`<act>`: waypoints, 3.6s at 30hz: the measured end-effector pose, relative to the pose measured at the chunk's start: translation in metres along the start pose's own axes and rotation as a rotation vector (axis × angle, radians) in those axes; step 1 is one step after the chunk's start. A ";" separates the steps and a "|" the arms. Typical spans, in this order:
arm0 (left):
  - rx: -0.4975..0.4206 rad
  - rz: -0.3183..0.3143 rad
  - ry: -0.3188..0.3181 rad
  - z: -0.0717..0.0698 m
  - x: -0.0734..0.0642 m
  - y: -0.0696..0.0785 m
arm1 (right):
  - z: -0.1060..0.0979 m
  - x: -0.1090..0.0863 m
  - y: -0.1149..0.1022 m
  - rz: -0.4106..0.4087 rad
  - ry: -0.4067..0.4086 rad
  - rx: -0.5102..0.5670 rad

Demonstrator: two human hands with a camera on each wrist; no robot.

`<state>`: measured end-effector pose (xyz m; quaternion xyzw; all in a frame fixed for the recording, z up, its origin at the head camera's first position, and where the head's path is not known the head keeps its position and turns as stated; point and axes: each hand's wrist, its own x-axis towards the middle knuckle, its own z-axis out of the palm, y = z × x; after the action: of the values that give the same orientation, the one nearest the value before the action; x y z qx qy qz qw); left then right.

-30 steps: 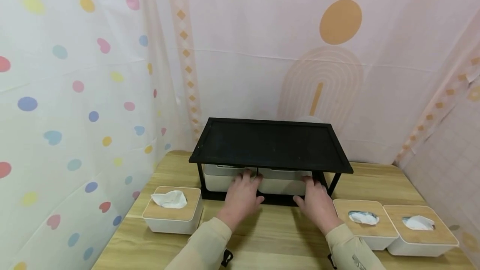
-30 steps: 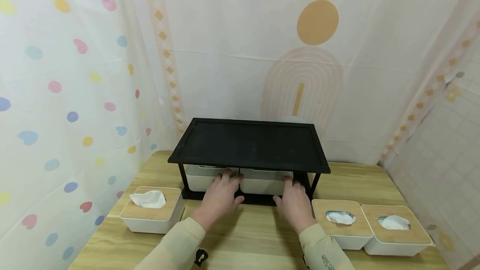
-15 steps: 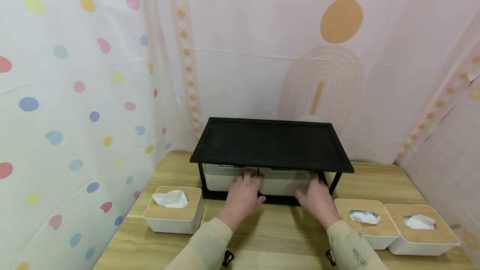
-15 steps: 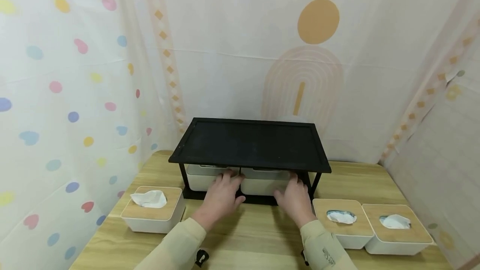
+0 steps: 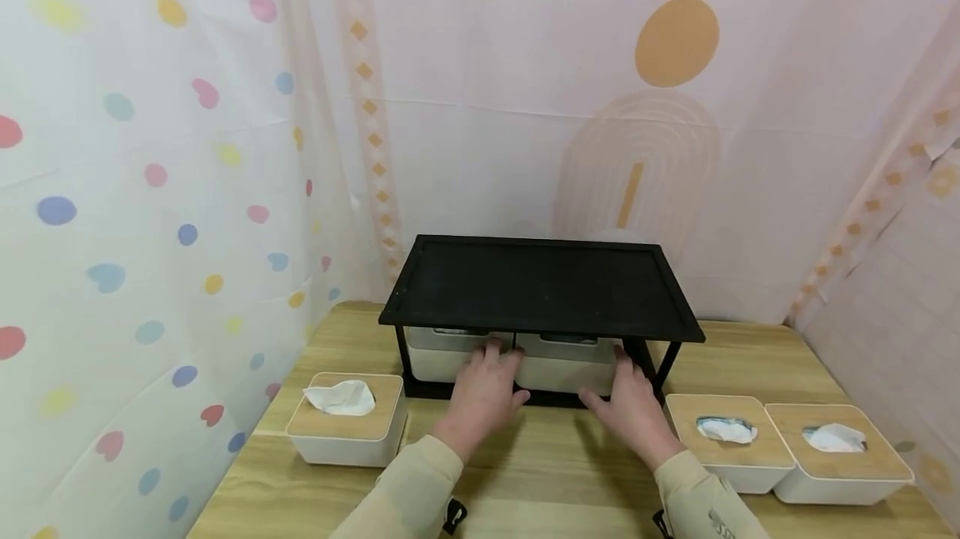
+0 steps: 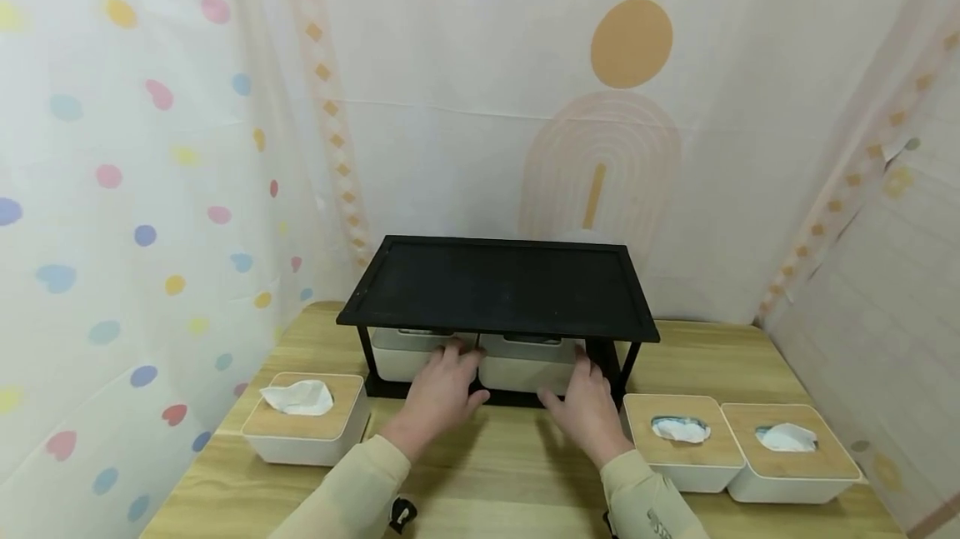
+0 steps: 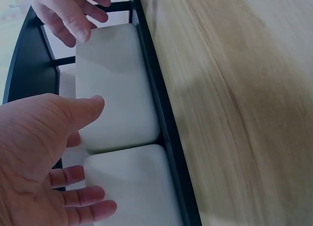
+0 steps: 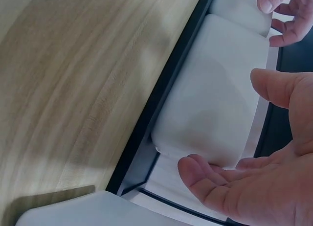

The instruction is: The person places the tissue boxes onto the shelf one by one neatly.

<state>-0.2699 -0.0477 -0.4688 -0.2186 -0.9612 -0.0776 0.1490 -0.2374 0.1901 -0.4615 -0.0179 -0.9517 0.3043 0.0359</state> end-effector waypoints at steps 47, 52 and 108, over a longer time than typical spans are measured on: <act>-1.078 -0.578 -0.365 -0.040 -0.135 -0.142 | 0.057 -0.048 -0.049 0.017 -0.723 0.727; -1.235 -0.441 -0.473 -0.031 -0.126 -0.105 | 0.052 -0.048 -0.028 0.049 -0.709 0.728; -1.427 -0.330 -0.650 -0.017 -0.131 -0.095 | 0.048 -0.062 0.015 0.086 -0.691 0.983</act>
<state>-0.1948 -0.1881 -0.5029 -0.1281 -0.6950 -0.6271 -0.3277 -0.1793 0.1714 -0.5127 0.0622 -0.6544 0.6980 -0.2840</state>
